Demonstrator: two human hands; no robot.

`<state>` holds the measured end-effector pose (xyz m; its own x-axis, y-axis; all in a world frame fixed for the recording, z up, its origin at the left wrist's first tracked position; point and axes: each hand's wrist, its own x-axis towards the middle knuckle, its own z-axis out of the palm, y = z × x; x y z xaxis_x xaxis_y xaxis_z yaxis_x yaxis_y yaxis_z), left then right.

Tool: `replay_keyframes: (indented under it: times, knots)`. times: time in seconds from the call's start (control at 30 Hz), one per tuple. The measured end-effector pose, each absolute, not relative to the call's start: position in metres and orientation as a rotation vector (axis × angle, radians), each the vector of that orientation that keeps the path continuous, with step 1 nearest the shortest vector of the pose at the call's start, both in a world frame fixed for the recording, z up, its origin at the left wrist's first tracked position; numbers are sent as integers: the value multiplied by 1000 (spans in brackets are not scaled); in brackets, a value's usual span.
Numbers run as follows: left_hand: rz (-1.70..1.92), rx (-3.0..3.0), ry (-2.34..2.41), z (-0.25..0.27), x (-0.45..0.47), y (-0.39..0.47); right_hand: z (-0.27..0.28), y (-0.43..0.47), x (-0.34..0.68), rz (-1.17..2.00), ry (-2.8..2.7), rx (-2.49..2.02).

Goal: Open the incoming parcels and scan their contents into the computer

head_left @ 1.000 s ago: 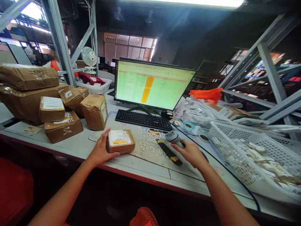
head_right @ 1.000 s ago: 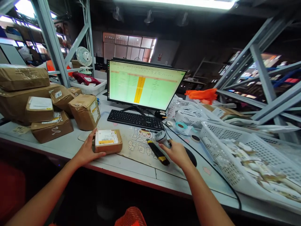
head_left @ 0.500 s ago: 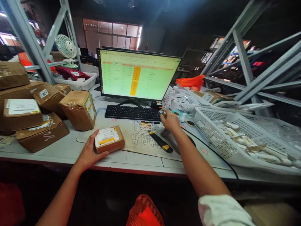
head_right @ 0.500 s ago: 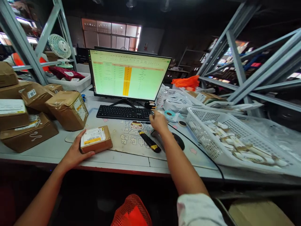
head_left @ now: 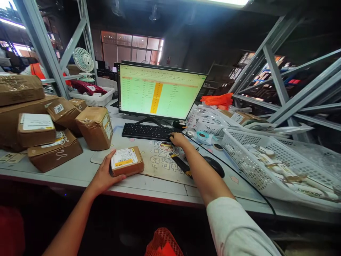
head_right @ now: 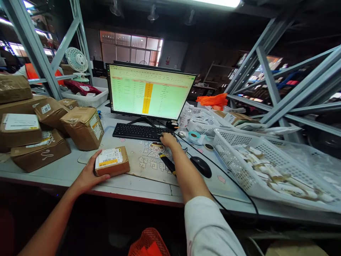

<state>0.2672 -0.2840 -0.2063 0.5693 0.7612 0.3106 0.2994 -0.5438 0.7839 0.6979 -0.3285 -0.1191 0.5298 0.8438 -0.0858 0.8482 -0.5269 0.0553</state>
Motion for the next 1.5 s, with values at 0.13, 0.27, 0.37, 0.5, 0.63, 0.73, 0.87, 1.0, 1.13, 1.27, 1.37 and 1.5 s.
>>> replay_keyframes:
  times: [0.13,0.27,0.37,0.5,0.63,0.73,0.87,1.0,1.13,1.27,1.37,1.5]
  knots:
    - [901,1890,822,-203,261,-283,-105,-327,680,-101,1478,2635]
    - [825,1794,831,-185,250,-262,-96,-365,648,-93,1470,2584]
    - [660,1967,920,-164,256,-240,-105,-413,621,-94,1478,2518]
    - [545,2092,1011,-148,283,-226,-127,-460,605,5,1483,2549]
    - [777,1904,736,-162,289,-233,-142,-468,611,27,1461,2678]
    - [729,1848,468,-180,278,-237,-138,-458,613,-218,1573,2942]
    - [646,1979,605,-194,277,-235,-123,-431,595,-1398,1924,3056]
    - [715,1988,616,-194,287,-238,-122,-408,572,-1882,2138,2801]
    - [759,2031,652,-193,289,-243,-130,-407,564,-1996,2209,2729]
    - [752,2047,657,-193,288,-245,-136,-416,570,-2035,2282,2619]
    - [739,2082,681,-192,287,-245,-137,-421,576,-2014,2326,2530]
    - [745,2122,700,-192,286,-246,-136,-422,578,-1956,2353,2532]
